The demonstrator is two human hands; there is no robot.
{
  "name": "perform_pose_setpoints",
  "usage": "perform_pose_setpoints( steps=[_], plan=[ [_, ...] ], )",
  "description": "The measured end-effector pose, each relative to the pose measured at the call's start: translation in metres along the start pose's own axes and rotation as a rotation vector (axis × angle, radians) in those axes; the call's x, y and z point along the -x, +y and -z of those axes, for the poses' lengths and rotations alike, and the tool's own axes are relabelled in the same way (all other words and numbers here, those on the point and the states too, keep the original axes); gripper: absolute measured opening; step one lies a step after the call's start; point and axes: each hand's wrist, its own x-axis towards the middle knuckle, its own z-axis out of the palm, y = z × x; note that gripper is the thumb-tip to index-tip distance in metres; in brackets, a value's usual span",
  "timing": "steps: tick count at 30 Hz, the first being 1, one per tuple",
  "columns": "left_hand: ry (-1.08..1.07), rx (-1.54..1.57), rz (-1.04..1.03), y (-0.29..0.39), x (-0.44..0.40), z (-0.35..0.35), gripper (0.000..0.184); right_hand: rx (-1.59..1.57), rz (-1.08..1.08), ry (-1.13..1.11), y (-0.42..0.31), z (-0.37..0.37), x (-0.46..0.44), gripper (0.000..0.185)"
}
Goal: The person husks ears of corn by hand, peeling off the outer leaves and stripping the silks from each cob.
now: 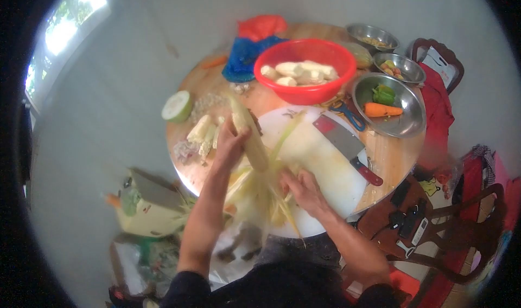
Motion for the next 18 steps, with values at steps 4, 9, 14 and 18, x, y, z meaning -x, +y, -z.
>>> perform_pose_setpoints(
  steps=[4, 9, 14, 18],
  plan=[
    [-0.013, 0.010, 0.051, 0.015, 0.010, -0.018, 0.054, 0.047, 0.167, 0.011, -0.067, -0.001, -0.010, 0.041],
    [-0.109, -0.039, -0.008, 0.023, 0.009, -0.039, 0.067, 0.316, 0.381, 0.165, -0.110, -0.008, -0.041, 0.054],
    [-0.130, -0.113, 0.017, 0.022, 0.004, -0.045, 0.065, 0.309, 0.367, 0.277, -0.125, -0.015, -0.064, 0.044],
    [-0.180, -0.131, 0.030, 0.025, -0.002, -0.048, 0.060, 0.279, 0.355, 0.385, -0.118, -0.006, -0.078, 0.033]
  ],
)
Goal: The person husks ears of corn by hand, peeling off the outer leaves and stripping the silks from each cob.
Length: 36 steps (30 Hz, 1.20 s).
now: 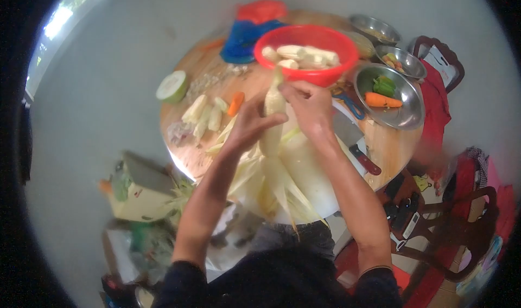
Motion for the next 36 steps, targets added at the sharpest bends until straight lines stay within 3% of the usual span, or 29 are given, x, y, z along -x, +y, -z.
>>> perform_pose_setpoints(
  steps=[3, 13, 16, 18, 25, 28, 31, 36],
  plan=[
    [-0.011, -0.121, 0.049, -0.005, -0.007, 0.001, 0.057, 0.014, -0.009, 0.023, 0.009, 0.005, -0.007, 0.030],
    [-0.074, -0.046, -0.009, -0.025, -0.018, -0.005, 0.052, 0.163, -0.004, 0.115, 0.050, 0.013, -0.020, 0.029],
    [-0.087, 0.077, 0.012, -0.023, -0.017, -0.006, 0.052, 0.138, -0.127, 0.087, 0.056, 0.016, -0.022, 0.028],
    [-0.043, 0.176, 0.019, -0.022, -0.015, -0.007, 0.050, -0.229, -0.307, 0.092, 0.052, 0.014, -0.014, 0.026],
    [-0.014, 0.154, -0.001, -0.018, -0.012, -0.004, 0.051, -0.209, -0.339, 0.154, 0.028, 0.000, -0.005, 0.028],
    [-0.008, 0.122, -0.001, -0.016, -0.011, -0.005, 0.045, -0.065, -0.303, 0.048, 0.035, 0.003, -0.005, 0.028],
    [0.006, 0.098, -0.038, -0.015, -0.008, -0.007, 0.052, -0.100, -0.308, 0.062, 0.046, 0.007, -0.003, 0.025],
    [0.056, 0.146, 0.083, -0.018, 0.002, 0.008, 0.046, -0.455, -0.317, 0.177, 0.039, -0.003, 0.021, 0.016]
  ],
)
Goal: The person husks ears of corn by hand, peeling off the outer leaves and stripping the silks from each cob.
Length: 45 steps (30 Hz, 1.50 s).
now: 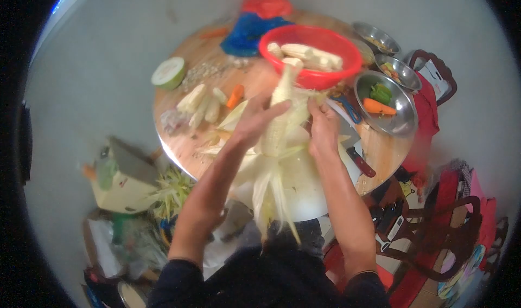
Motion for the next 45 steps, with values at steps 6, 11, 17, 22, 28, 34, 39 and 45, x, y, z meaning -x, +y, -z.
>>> perform_pose_setpoints(
  steps=[6, 11, 17, 22, 28, 34, 39, 45],
  plan=[
    [0.158, 0.342, -0.038, -0.002, 0.012, 0.003, 0.042, -0.306, 0.144, -0.106, 0.033, -0.012, 0.020, 0.018],
    [0.224, 0.097, -0.046, -0.021, 0.015, 0.004, 0.040, -0.504, 0.130, -0.327, 0.057, 0.002, 0.020, 0.022],
    [0.311, 0.279, -0.154, -0.019, 0.012, 0.008, 0.043, -0.388, -0.047, -0.014, 0.024, -0.010, 0.091, 0.016],
    [0.157, 0.415, -0.153, -0.034, 0.001, 0.022, 0.047, -0.202, 0.105, -0.236, 0.042, 0.029, 0.113, 0.011],
    [0.164, 0.693, -0.048, -0.037, -0.013, 0.019, 0.049, -0.146, 0.251, -0.241, 0.044, 0.043, 0.143, 0.007],
    [0.314, 0.745, 0.074, -0.040, -0.022, 0.018, 0.045, -0.119, 0.292, -0.222, 0.055, 0.055, 0.152, 0.014],
    [0.352, 0.744, 0.094, -0.053, -0.024, 0.027, 0.047, 0.138, 0.301, -0.176, 0.067, 0.053, 0.146, 0.012],
    [0.007, 0.467, -0.034, -0.028, -0.008, 0.038, 0.049, 0.636, 0.225, -0.548, 0.056, 0.059, 0.124, 0.026]
  ],
)
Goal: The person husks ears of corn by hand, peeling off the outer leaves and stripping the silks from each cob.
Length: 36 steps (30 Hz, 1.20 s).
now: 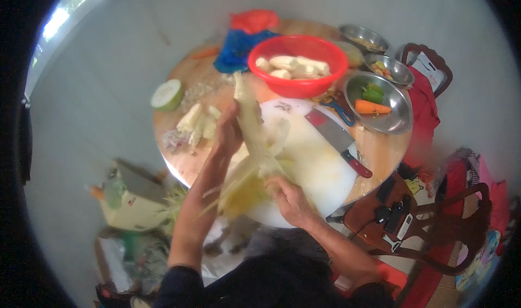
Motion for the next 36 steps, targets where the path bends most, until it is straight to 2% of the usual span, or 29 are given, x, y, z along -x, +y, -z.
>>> perform_pose_setpoints(
  steps=[1, 2, 4, 7, 9, 11, 12, 14, 18, 19, 21, 23, 28, 30, 31, 32, 33, 36],
  plan=[
    [-0.002, -0.005, -0.002, 0.006, 0.003, -0.005, 0.049, 0.054, 0.111, -0.090, 0.000, 0.003, -0.004, 0.036],
    [-0.036, -0.085, -0.020, 0.012, 0.006, -0.009, 0.047, 0.053, 0.118, -0.089, -0.005, 0.011, -0.006, 0.036],
    [-0.071, -0.169, -0.037, 0.020, 0.014, -0.015, 0.046, 0.122, 0.095, -0.298, -0.025, 0.030, -0.010, 0.060],
    [-0.019, -0.216, 0.005, 0.023, 0.026, -0.013, 0.046, 0.250, 0.154, -0.343, -0.030, 0.060, -0.023, 0.067],
    [-0.051, -0.369, 0.045, 0.017, 0.029, -0.003, 0.053, 0.272, 0.140, -0.288, -0.036, 0.070, -0.036, 0.069],
    [-0.068, -0.383, -0.013, 0.016, 0.034, -0.013, 0.057, 0.037, 0.114, -0.068, -0.043, 0.070, -0.052, 0.057],
    [-0.080, -0.399, -0.071, 0.017, 0.037, -0.019, 0.062, 0.036, 0.114, -0.062, -0.056, 0.064, -0.059, 0.057],
    [-0.102, -0.417, -0.103, 0.021, 0.042, -0.029, 0.067, -0.030, -0.006, 0.164, -0.091, 0.043, -0.072, 0.043],
    [-0.150, -0.438, -0.105, 0.027, 0.048, -0.038, 0.078, -0.197, 0.066, 0.240, -0.091, 0.029, -0.099, 0.044],
    [-0.153, -0.442, -0.106, 0.027, 0.048, -0.034, 0.078, -0.244, -0.004, 0.234, -0.091, 0.030, -0.102, 0.040],
    [-0.163, -0.508, -0.098, 0.026, 0.048, -0.026, 0.073, -0.291, -0.075, 0.230, -0.086, 0.028, -0.106, 0.036],
    [-0.147, -0.550, -0.108, 0.030, 0.053, -0.028, 0.068, -0.244, 0.094, 0.344, -0.070, 0.023, -0.113, 0.029],
    [-0.105, -0.643, -0.138, 0.028, 0.052, -0.017, 0.053, -0.274, 0.081, 0.387, -0.057, 0.021, -0.118, 0.022],
    [-0.140, -0.610, -0.134, 0.029, 0.048, -0.009, 0.052, -0.292, 0.059, 0.405, -0.056, 0.021, -0.118, 0.021],
    [-0.138, -0.609, -0.135, 0.026, 0.046, -0.006, 0.052, -0.459, 0.070, 0.413, -0.056, 0.021, -0.119, 0.021],
    [-0.062, -0.470, -0.084, 0.022, 0.044, -0.004, 0.052, -0.626, 0.080, 0.420, -0.055, 0.021, -0.120, 0.021],
    [0.014, -0.330, -0.033, 0.018, 0.044, -0.002, 0.052, -0.626, 0.078, 0.418, -0.055, 0.021, -0.121, 0.021],
    [0.045, -0.320, -0.069, 0.012, 0.043, 0.001, 0.051, -0.585, 0.107, 0.386, -0.050, 0.020, -0.122, 0.021]
  ],
)
